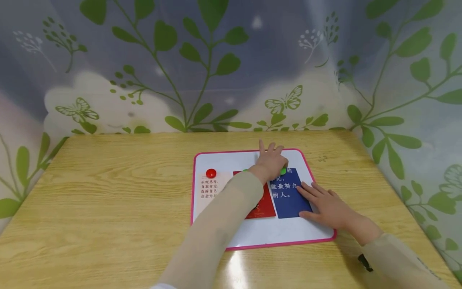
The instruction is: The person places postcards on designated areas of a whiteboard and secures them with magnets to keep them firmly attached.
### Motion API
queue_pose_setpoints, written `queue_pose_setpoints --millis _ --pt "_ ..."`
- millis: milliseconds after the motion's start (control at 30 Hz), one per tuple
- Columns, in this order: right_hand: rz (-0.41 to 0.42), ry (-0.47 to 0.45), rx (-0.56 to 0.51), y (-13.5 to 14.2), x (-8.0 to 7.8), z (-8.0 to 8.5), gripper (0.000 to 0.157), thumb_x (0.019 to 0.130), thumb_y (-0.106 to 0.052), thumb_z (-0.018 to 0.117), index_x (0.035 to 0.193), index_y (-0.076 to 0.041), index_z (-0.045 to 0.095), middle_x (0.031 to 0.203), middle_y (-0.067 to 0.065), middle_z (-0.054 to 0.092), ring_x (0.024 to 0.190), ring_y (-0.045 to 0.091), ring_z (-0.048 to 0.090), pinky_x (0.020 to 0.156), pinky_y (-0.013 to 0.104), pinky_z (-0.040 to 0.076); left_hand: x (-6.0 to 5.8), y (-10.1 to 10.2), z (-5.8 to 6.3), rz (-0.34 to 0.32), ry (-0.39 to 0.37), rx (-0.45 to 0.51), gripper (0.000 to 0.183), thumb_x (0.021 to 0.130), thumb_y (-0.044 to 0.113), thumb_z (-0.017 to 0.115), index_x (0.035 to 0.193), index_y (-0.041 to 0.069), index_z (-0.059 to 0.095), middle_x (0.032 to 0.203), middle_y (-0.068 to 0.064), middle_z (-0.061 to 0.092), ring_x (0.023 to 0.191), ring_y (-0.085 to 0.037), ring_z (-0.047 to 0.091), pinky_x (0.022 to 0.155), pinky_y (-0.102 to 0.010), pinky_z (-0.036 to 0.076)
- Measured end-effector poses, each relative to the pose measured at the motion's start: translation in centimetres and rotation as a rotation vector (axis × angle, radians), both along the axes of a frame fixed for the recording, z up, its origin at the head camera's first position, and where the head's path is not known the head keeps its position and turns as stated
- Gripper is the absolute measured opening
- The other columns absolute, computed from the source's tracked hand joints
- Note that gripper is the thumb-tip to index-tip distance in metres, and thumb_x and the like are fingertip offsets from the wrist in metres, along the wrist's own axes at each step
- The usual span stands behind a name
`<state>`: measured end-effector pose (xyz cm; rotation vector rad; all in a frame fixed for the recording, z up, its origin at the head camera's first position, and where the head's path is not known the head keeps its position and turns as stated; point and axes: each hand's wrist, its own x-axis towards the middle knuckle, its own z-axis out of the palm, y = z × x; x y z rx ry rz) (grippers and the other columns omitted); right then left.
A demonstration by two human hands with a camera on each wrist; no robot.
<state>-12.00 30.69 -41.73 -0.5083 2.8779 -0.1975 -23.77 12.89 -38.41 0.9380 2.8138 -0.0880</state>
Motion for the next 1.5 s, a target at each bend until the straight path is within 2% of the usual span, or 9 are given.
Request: queue_pose_setpoints --millis 467,800,1000,1133,1233,1500 --pt "0.012 0.006 0.01 -0.4 0.3 0.1 0.076 0.084 -0.055 0.058 0.144 -0.012 0.038 0.148 0.017 0.036 0.135 0.045 0.029 0.098 0.071 0.028 0.3 -0.1 -0.6 0.028 -0.028 0.033 0.031 0.098 0.026 0.046 0.125 0.037 0.058 0.151 -0.001 0.03 0.143 -0.026 0.017 0.114 -0.059 0.002" --pt "0.017 0.006 0.007 -0.6 0.6 0.2 0.075 0.084 -0.054 0.058 0.144 -0.012 0.038 0.148 0.017 0.036 0.135 0.045 0.029 0.097 0.071 0.029 0.7 -0.5 -0.9 0.036 -0.02 0.033 0.031 0.096 0.025 0.05 0.123 0.038 0.059 0.152 0.0 0.031 0.143 -0.026 0.019 0.114 -0.059 0.006" --pt "0.029 0.0 0.013 -0.7 0.1 0.2 0.074 0.084 -0.051 0.06 0.143 -0.012 0.039 0.147 0.018 0.037 0.134 0.045 0.031 0.098 0.07 0.029 0.6 -1.1 -0.9 0.036 -0.038 -0.008 0.036 0.095 0.04 0.05 0.13 0.039 0.053 0.154 -0.001 0.025 0.144 -0.026 0.016 0.115 -0.058 0.005" --pt "0.049 0.017 0.033 -0.5 -0.5 0.4 0.073 0.082 -0.049 0.063 0.14 -0.009 0.043 0.144 0.019 0.041 0.131 0.045 0.035 0.097 0.07 0.031 0.6 -1.9 -0.3 0.036 -0.062 -0.001 0.047 0.093 0.048 0.048 0.139 0.036 0.043 0.157 -0.004 0.019 0.145 -0.029 0.012 0.115 -0.059 0.004" --pt "0.049 0.026 0.031 -0.3 -0.9 0.4 0.072 0.082 -0.047 0.065 0.139 -0.008 0.044 0.143 0.02 0.042 0.129 0.045 0.037 0.097 0.069 0.031 0.4 -3.0 0.2 0.061 -0.08 0.03 0.054 0.094 0.051 0.044 0.144 0.032 0.035 0.158 -0.005 0.015 0.146 -0.029 0.009 0.115 -0.058 0.004" --pt "0.014 -0.018 -0.073 0.5 -1.3 0.6 0.075 0.081 -0.047 0.067 0.138 -0.004 0.044 0.142 0.023 0.041 0.128 0.047 0.037 0.101 0.065 0.031 -0.2 -7.3 1.2 0.142 -0.151 0.174 0.062 0.094 0.052 0.043 0.148 0.026 0.028 0.158 -0.009 0.011 0.146 -0.033 0.006 0.114 -0.059 0.003"
